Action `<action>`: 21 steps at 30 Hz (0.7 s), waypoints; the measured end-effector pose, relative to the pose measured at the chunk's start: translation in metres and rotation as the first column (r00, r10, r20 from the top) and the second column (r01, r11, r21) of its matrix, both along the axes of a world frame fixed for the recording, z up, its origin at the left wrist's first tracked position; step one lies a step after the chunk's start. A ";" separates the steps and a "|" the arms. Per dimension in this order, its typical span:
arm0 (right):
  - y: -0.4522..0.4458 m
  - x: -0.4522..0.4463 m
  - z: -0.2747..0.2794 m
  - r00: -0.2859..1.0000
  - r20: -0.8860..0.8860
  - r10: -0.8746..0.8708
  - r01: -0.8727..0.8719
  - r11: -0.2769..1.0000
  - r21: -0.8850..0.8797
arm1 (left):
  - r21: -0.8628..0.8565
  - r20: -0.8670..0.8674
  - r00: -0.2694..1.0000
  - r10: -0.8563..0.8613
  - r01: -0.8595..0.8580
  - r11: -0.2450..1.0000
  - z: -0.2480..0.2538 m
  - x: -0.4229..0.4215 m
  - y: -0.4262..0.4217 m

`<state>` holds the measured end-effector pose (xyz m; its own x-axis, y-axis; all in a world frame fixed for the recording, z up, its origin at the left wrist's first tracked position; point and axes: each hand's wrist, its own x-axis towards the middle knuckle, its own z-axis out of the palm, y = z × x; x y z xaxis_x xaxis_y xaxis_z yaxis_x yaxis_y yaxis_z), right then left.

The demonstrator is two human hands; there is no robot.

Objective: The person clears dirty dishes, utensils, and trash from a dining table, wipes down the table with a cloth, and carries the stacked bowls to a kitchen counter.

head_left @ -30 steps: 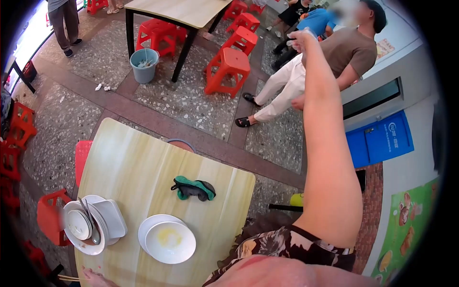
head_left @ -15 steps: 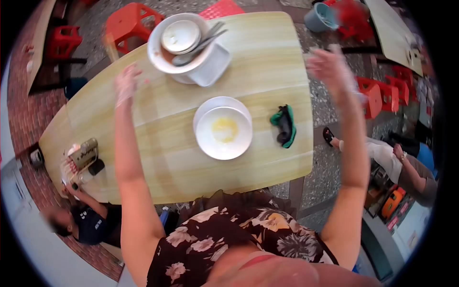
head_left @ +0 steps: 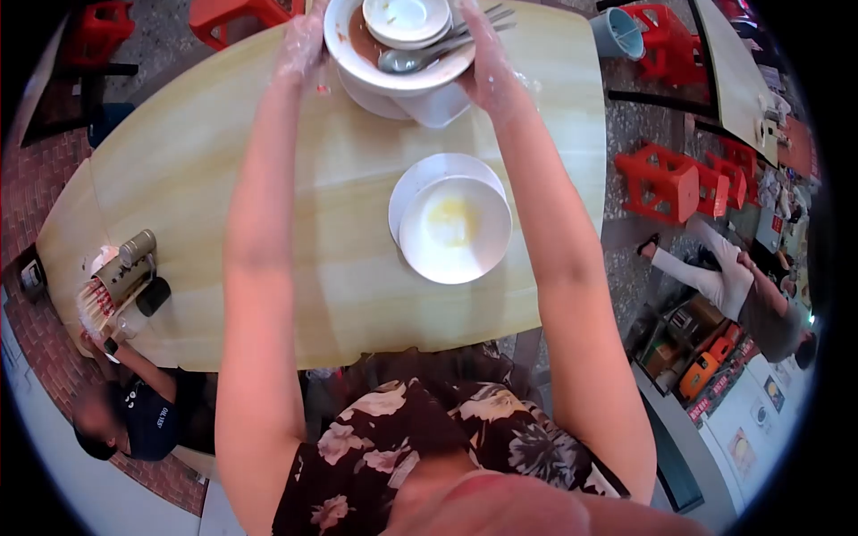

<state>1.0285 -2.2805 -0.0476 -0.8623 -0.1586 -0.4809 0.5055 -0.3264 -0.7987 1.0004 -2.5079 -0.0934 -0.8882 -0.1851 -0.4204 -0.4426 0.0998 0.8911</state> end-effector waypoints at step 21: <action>0.079 0.246 0.018 0.945 0.163 -0.283 0.197 0.893 0.404 | 0.085 0.137 0.989 0.064 -0.076 0.993 0.038 0.282 0.102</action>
<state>1.2747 -2.2012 -0.0294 -0.7212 0.2705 -0.6378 0.6211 -0.1552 -0.7682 1.2829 -2.4058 -0.0550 -0.8092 -0.2015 -0.5519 -0.5612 -0.0131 0.8276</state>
